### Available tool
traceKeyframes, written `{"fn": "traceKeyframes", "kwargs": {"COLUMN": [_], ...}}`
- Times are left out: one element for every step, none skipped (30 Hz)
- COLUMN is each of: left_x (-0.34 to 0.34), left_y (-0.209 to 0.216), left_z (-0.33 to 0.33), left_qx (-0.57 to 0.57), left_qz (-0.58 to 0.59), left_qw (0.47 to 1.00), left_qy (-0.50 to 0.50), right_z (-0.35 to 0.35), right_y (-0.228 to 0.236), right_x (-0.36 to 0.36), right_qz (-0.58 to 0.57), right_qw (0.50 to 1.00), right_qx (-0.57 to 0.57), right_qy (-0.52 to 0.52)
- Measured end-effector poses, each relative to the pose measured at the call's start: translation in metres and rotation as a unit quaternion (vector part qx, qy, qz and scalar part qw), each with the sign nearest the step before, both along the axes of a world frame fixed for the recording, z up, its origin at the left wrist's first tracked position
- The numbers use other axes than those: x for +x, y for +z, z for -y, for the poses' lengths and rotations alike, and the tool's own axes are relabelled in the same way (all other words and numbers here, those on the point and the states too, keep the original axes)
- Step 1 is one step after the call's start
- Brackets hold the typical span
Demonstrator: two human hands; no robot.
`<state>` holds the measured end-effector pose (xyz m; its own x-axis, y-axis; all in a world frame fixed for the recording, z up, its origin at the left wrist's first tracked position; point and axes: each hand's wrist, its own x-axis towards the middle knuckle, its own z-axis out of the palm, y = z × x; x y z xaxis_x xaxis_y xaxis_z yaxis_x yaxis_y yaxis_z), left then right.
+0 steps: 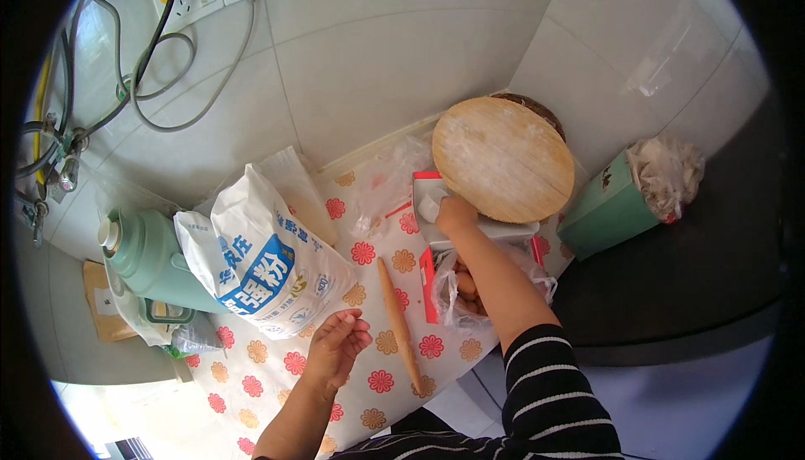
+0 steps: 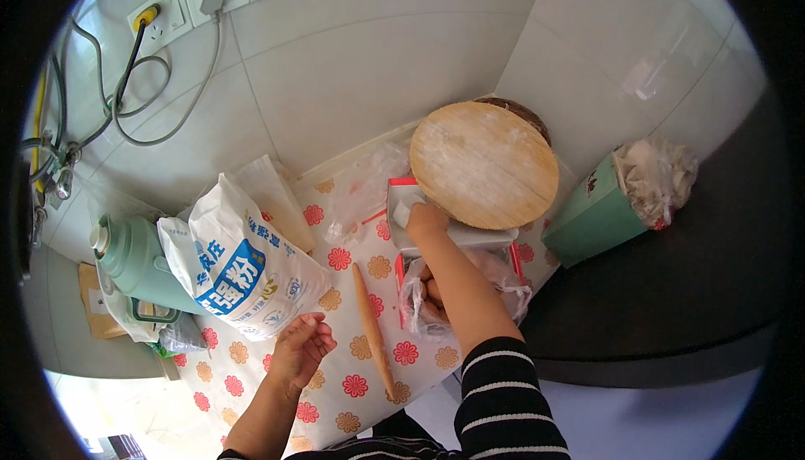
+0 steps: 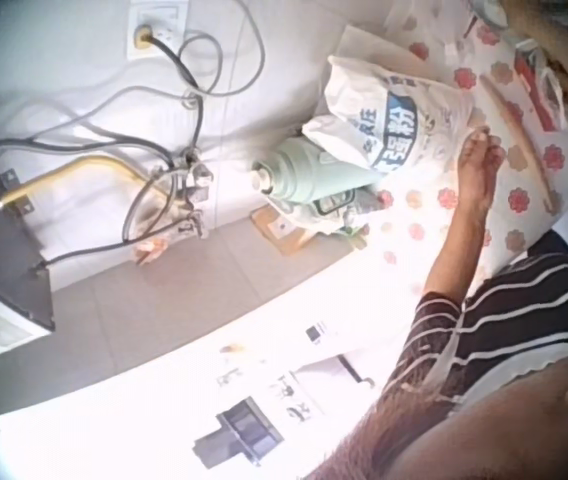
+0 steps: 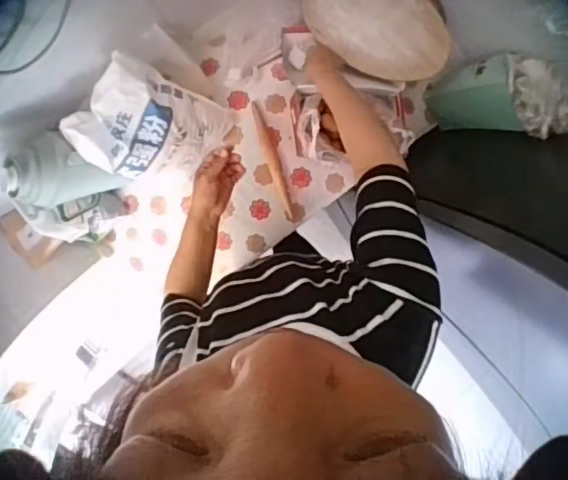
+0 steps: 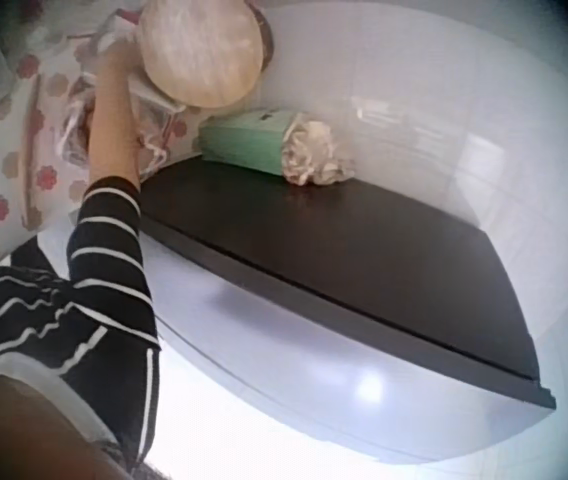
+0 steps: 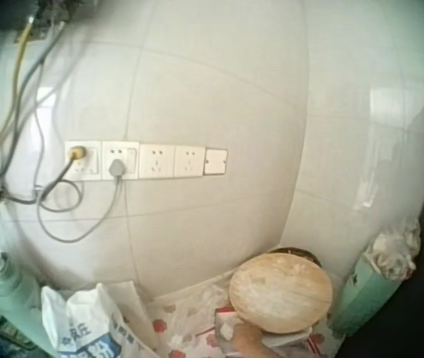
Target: The person kneads a piece of dough on a glass cutting board, periodically taking it from a bowl, and later retrieves a wooden board and a cleaver.
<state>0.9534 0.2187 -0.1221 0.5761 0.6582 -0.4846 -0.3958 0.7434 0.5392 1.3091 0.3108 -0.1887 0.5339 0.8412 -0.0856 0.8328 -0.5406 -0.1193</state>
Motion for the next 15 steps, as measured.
{"fn": "traceKeyframes", "kwargs": {"left_x": [0.001,0.004,0.006,0.003,0.001,-0.001,-0.001,-0.002,-0.003,-0.001,-0.002,-0.003,-0.004,-0.01,-0.015], "left_y": [-0.001,-0.003,-0.004,-0.005,-0.007,-0.008,-0.007,-0.006,-0.005,-0.005,-0.004,-0.003,-0.004,-0.003,-0.003], "left_z": [0.001,0.003,0.004,0.005,0.006,0.008,0.009,0.009,0.009,0.011,0.013,0.015,0.016,0.017,0.019], "left_qx": [-0.002,-0.005,-0.001,0.003,0.007,0.003,0.002,0.0,0.004,0.004,0.006,0.005,0.003,0.003,0.005], "left_qz": [-0.001,0.002,0.002,-0.002,-0.006,-0.008,-0.008,-0.008,-0.009,-0.007,-0.009,-0.008,-0.009,-0.011,-0.016], "left_qw": [1.0,1.0,1.0,1.0,1.0,1.0,1.0,1.0,1.0,1.0,1.0,1.0,1.0,1.0,1.0], "left_qy": [-0.003,-0.009,-0.015,-0.013,-0.011,-0.008,-0.008,-0.007,-0.006,-0.009,-0.009,-0.007,-0.004,0.004,0.013], "right_z": [0.001,-0.001,-0.005,-0.008,-0.01,-0.01,-0.009,-0.011,-0.012,-0.007,-0.005,-0.002,-0.001,-0.003,-0.003], "right_y": [-0.009,-0.016,-0.02,-0.016,-0.011,-0.007,0.002,0.002,-0.002,-0.008,-0.014,-0.02,-0.025,-0.016,-0.007], "right_x": [0.006,0.022,0.042,0.039,0.037,0.034,0.031,0.032,0.036,0.048,0.057,0.065,0.07,0.064,0.06], "right_qz": [0.01,-0.089,-0.186,-0.349,-0.472,-0.611,-0.685,-0.683,-0.681,-0.672,-0.666,-0.658,-0.649,-0.66,-0.67], "right_qw": [1.0,0.995,0.976,0.915,0.821,0.612,0.337,0.314,0.29,0.266,0.24,0.214,0.187,0.195,0.202], "right_qx": [0.003,-0.03,-0.061,-0.009,0.055,0.194,0.317,0.358,0.398,0.439,0.477,0.513,0.546,0.553,0.56], "right_qy": [0.008,-0.043,-0.095,-0.2,-0.317,-0.464,-0.563,-0.553,-0.542,-0.533,-0.521,-0.509,-0.496,-0.47,-0.444]}}
